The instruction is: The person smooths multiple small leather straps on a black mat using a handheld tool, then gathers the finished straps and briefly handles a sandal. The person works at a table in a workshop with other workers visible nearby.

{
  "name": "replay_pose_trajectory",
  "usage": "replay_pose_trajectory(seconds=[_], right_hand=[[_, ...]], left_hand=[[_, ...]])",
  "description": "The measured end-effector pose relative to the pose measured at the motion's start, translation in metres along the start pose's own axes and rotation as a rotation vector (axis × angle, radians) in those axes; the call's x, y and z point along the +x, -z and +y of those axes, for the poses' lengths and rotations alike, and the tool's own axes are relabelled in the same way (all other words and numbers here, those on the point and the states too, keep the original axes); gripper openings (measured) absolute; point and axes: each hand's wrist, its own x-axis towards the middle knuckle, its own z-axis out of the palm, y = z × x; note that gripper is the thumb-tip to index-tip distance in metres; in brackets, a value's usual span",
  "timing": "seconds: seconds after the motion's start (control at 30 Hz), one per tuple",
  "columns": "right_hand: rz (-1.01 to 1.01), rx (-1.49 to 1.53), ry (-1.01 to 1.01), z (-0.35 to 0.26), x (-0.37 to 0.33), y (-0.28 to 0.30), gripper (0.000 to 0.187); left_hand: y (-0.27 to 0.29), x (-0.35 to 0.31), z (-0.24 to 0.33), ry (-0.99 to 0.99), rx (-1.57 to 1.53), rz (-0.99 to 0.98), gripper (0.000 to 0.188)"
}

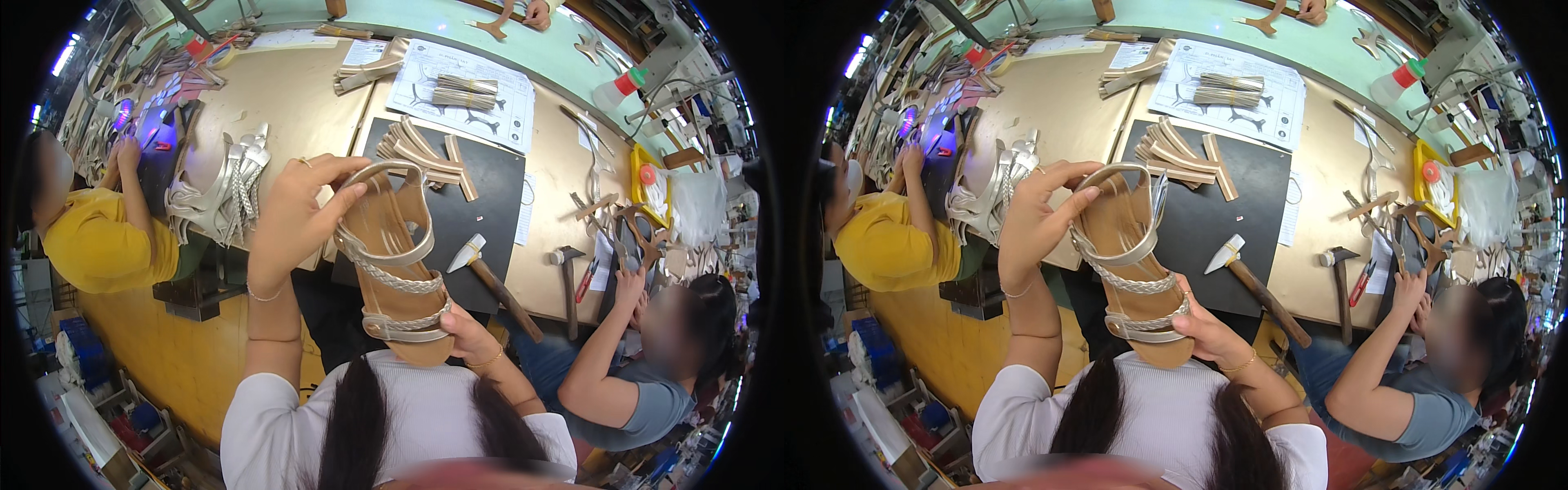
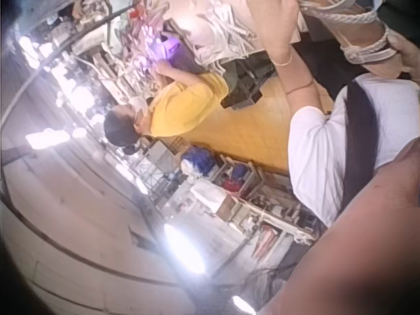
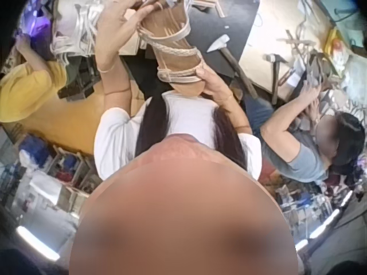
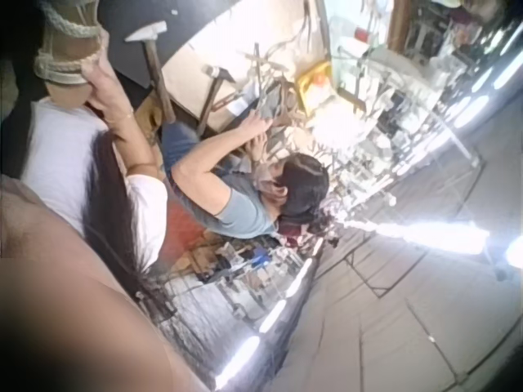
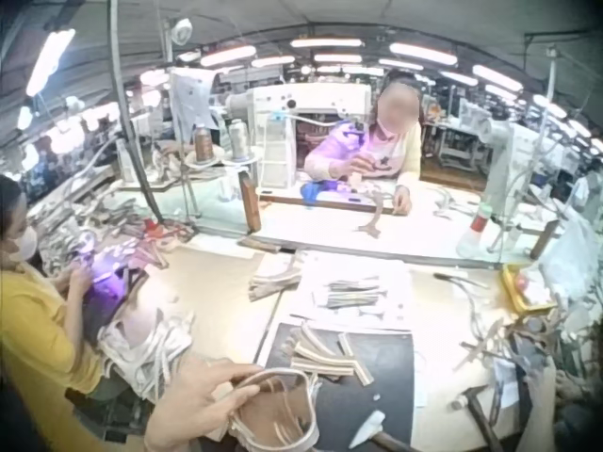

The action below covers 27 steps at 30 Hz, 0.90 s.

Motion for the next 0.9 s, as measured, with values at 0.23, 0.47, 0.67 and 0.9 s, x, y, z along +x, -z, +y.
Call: replay_pose_trajectory(seconds=[0.23, 0.47, 0.67, 0.9], right_hand=[[0.062, 0.092, 0.013, 0.009, -0.013, 0.01, 0.104], [0.104, -0.068, 0.022, -0.004, -0.022, -0.01, 0.126], [0.125, -0.077, 0.04, -0.011, -0.025, -0.028, 0.134], [0.162, -0.106, 0.016, -0.015, -0.021, -0.026, 0.133]], left_hand=[[-0.015, -0.006, -0.022, 0.144, -0.368, -0.148, 0.031], [-0.011, -0.001, -0.032, 0.237, -0.833, -0.223, 0.042], [-0.007, 0.0, -0.03, 0.244, -1.034, -0.203, 0.043], [-0.008, -0.003, -0.016, 0.184, -1.014, -0.112, 0.042]])
